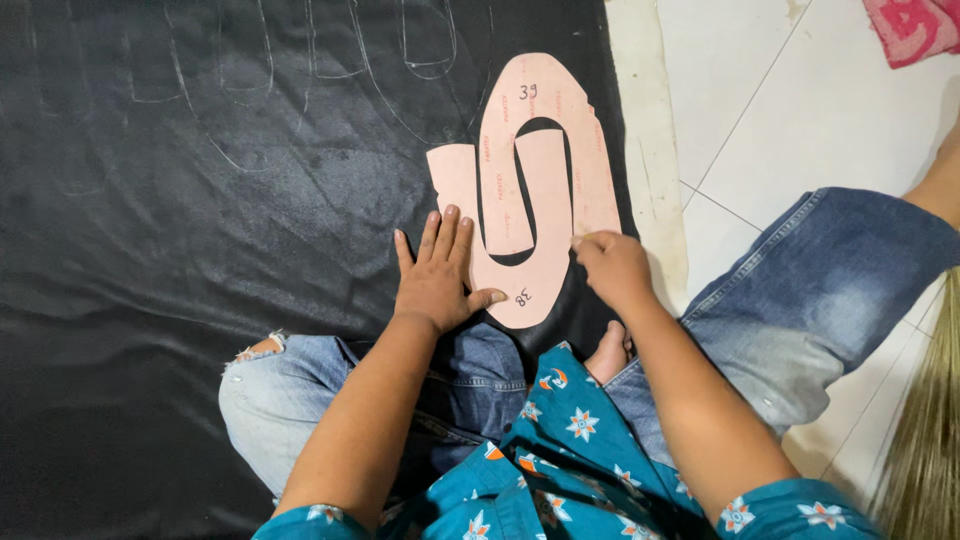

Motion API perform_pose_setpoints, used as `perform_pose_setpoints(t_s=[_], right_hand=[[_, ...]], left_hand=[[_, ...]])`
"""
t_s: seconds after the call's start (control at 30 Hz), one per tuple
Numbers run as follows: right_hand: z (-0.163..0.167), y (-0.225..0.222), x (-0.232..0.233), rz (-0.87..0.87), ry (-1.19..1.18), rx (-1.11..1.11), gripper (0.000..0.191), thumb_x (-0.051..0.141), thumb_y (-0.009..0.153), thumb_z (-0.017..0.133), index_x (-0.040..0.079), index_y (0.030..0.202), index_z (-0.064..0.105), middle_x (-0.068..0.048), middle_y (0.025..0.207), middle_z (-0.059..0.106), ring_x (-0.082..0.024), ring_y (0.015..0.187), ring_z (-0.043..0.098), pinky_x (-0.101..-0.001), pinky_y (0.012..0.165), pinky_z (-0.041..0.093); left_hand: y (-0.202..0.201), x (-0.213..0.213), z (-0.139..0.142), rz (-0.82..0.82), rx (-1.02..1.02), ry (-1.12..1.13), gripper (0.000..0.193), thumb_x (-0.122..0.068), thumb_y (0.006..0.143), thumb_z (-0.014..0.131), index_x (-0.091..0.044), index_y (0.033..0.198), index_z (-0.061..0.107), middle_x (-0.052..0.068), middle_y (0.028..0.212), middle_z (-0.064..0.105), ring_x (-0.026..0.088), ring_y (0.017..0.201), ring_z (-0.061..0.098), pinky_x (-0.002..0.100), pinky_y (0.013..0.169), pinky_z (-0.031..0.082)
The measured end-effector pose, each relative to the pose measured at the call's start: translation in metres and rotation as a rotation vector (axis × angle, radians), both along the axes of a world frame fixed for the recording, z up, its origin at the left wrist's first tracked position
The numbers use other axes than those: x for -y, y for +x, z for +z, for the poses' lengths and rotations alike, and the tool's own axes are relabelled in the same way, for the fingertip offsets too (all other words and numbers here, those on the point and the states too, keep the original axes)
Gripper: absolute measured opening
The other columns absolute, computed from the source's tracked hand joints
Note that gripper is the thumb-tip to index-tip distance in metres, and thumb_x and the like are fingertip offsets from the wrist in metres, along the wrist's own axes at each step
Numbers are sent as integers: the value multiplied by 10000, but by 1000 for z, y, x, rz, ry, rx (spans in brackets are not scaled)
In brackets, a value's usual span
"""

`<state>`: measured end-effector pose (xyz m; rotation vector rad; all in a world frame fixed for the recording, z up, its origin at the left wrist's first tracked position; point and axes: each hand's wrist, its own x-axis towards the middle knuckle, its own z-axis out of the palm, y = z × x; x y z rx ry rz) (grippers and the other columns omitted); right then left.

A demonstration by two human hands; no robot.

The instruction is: The person places a U-shaped paper pattern on a large black fabric and traces its outline with a pencil. They then move the pattern to a new spot and repeat the tracing process.

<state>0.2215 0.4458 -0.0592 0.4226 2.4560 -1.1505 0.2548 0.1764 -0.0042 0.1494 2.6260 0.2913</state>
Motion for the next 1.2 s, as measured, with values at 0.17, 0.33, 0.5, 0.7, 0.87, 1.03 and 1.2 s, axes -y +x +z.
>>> perform_pose_setpoints(t_s=[0.17, 0.33, 0.5, 0.7, 0.87, 1.03, 1.2], right_hand=[[-25, -8, -43, 30, 263, -555, 159, 155, 988, 639, 62, 1067, 741, -116, 923, 739, -242, 825, 699, -364, 744, 547], [-32, -12, -64, -184, 65, -235, 195, 125, 916, 654, 59, 1087, 720, -89, 945, 725, -193, 835, 687, -328, 740, 535], [-23, -13, -59, -48, 101, -249, 343, 196, 763, 849, 39, 1039, 717, -107, 988, 644, -217, 877, 644, -334, 783, 535], [-14, -13, -53, -1, 170, -231, 366, 246, 731, 877, 74, 1014, 722, -89, 1029, 616, -226, 935, 633, -364, 827, 528], [-13, -12, -50, -6, 185, -250, 351, 250, 745, 873, 80, 1016, 729, -83, 1023, 607, -221, 924, 624, -358, 825, 520], [-13, -9, -49, -38, 180, -271, 354, 255, 747, 873, 100, 1038, 741, -61, 982, 578, -209, 890, 594, -353, 793, 509], [-14, -9, -46, -43, 196, -279, 357, 261, 764, 867, 116, 1065, 744, -49, 961, 559, -202, 875, 578, -351, 774, 501]], left_hand=[[1, 0, 0, 3, -32, 43, 1075, -772, 707, 683, -291, 1586, 292, 140, 1689, 83, 343, 1554, 16, 720, 1164, 14], [0, -3, -1, 27, -2, 44, 1030, -771, 684, 699, -306, 1541, 366, 128, 1687, 89, 342, 1558, 13, 716, 1174, -6], [1, -3, -4, 27, -21, 57, 1028, -782, 682, 697, -307, 1536, 377, 133, 1686, 91, 348, 1557, 17, 721, 1170, -12], [2, -1, -8, 32, -31, 72, 1032, -775, 676, 706, -320, 1541, 375, 131, 1686, 90, 348, 1556, 17, 718, 1168, -23], [1, -1, -8, 37, -33, 91, 1025, -758, 681, 718, -333, 1547, 370, 126, 1690, 92, 347, 1560, 26, 717, 1169, -27], [2, 0, -8, 45, -45, 108, 1034, -739, 676, 733, -339, 1555, 360, 121, 1688, 96, 343, 1558, 30, 718, 1167, -28], [2, 2, -8, 56, -39, 120, 1044, -728, 667, 745, -344, 1557, 358, 117, 1693, 95, 343, 1561, 27, 716, 1167, -30]])
